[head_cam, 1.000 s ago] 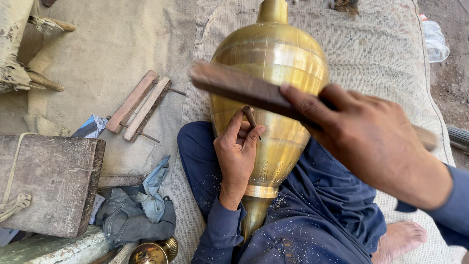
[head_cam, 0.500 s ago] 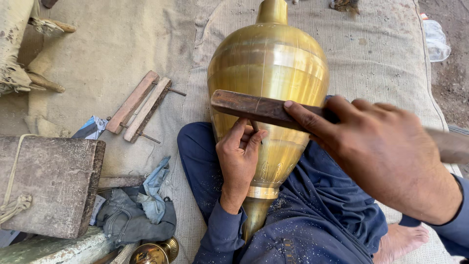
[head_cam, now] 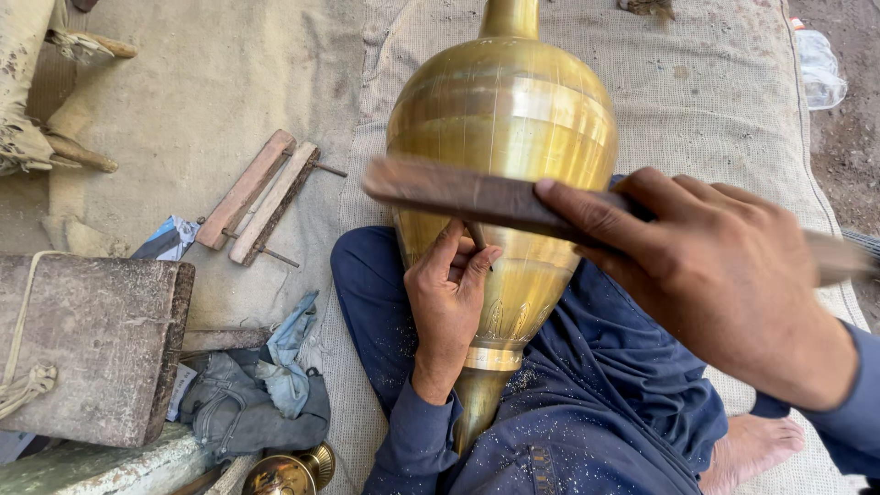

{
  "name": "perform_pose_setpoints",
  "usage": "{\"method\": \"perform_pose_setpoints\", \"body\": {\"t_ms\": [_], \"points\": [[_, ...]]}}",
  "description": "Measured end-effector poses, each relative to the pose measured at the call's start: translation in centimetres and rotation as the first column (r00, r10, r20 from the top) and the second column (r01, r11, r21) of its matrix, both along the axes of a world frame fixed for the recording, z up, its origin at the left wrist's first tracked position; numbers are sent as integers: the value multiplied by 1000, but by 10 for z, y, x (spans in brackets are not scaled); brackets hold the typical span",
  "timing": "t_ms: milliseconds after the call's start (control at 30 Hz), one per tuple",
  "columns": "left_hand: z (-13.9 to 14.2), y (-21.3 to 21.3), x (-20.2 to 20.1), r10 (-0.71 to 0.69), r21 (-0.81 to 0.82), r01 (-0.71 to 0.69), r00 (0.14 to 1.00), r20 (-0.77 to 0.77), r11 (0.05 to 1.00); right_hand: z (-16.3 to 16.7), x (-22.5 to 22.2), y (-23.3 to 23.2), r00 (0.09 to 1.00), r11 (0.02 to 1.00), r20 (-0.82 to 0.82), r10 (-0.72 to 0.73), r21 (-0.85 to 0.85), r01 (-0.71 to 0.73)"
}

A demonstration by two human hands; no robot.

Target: The person sits on a floor mat and uses a chisel and hammer to engrave a decorative pattern onto a large brass vessel. They repeatedly tap the chisel with the hammer to create fine lines and details on the metal surface.

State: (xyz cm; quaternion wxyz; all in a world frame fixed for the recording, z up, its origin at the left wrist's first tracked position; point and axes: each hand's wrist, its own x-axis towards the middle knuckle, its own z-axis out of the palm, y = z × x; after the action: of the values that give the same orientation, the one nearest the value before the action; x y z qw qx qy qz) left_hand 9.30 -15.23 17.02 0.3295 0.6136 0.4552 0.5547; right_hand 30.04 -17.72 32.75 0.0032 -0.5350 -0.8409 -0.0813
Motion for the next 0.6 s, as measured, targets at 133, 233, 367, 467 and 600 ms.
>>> {"method": "perform_pose_setpoints", "body": {"t_ms": [133,233,367,467,600], "points": [[-2,-1,0,-11,12,11,1000,-22,1000,-5,3,-1,999,998,41,-4,-55,6],[-2,-3,1,-6,7,6,1000,-21,1000,-6,4,-2,997,1000,-82,15,5,-15],[-1,-4,0,-1,27,2,998,-58,1000,-6,5,-2,991,987,130,-14,-157,35],[-1,-4,0,-1,-3,1,999,-51,1000,-6,4,-2,972,989,-213,102,125,-77],[-1,-4,0,0,9,0,995,-101,1000,-5,3,-3,993,990,115,-37,-134,52]]}}
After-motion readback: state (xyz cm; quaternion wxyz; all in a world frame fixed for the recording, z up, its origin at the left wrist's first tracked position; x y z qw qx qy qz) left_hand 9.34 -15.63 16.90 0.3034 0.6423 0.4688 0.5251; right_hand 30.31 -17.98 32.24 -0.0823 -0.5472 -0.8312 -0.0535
